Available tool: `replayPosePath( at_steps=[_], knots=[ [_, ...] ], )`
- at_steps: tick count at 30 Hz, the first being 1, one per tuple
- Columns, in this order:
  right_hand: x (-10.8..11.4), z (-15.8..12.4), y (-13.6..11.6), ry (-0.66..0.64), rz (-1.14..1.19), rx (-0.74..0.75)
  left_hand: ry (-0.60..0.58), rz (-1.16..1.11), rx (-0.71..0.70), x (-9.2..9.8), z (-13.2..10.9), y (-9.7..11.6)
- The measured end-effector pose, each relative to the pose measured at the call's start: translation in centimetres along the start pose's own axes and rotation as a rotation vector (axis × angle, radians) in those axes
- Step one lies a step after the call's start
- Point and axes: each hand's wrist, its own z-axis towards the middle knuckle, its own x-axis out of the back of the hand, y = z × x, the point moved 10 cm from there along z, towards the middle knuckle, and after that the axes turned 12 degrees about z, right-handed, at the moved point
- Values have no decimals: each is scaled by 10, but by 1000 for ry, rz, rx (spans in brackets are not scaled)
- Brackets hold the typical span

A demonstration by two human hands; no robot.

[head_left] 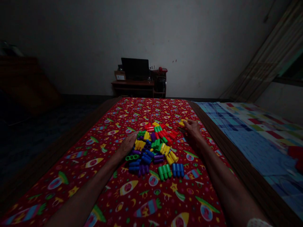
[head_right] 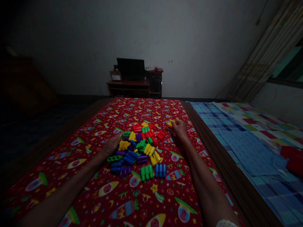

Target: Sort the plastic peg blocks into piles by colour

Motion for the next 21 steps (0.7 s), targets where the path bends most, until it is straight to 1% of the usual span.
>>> replayPosePath(
  at_steps=[2,3,4,6,7,9,12,13,14,15,16,18,19,20,21],
  knots=[
    [23,3,12,128,-174,-25,3,9,-11,-1,1,-1],
    [31,4,16,170,-227,-41,1,11,-10,-2,1,-2],
    [37,5,20,187,-257,-56,-2,12,-6,-2,1,-2],
    [41,8,22,169,-284,-74,-6,16,3,-1,1,-1],
    [41,8,19,153,-305,-68,-11,17,2,0,1,1],
    [40,8,3,134,-384,-24,-26,17,-5,2,0,5],
    [33,2,-38,113,-499,80,-40,7,-2,3,0,8],
    [25,-2,-53,62,-511,110,-38,6,3,4,0,7],
    [12,-8,-67,-24,-505,133,-36,8,7,4,0,7],
    [-5,-16,-80,-146,-486,154,-33,12,8,4,0,6],
    [-27,-28,-92,-311,-454,173,-30,17,8,4,-1,5],
    [-71,-66,-113,-651,-425,217,-21,25,7,4,-1,4],
    [-91,-88,-121,-807,-462,262,-21,28,6,3,-1,4],
    [-105,-108,-126,-912,-536,304,-22,31,5,3,-2,4],
    [-115,-124,-130,-974,-615,342,-25,34,2,3,-2,4]
  ],
)
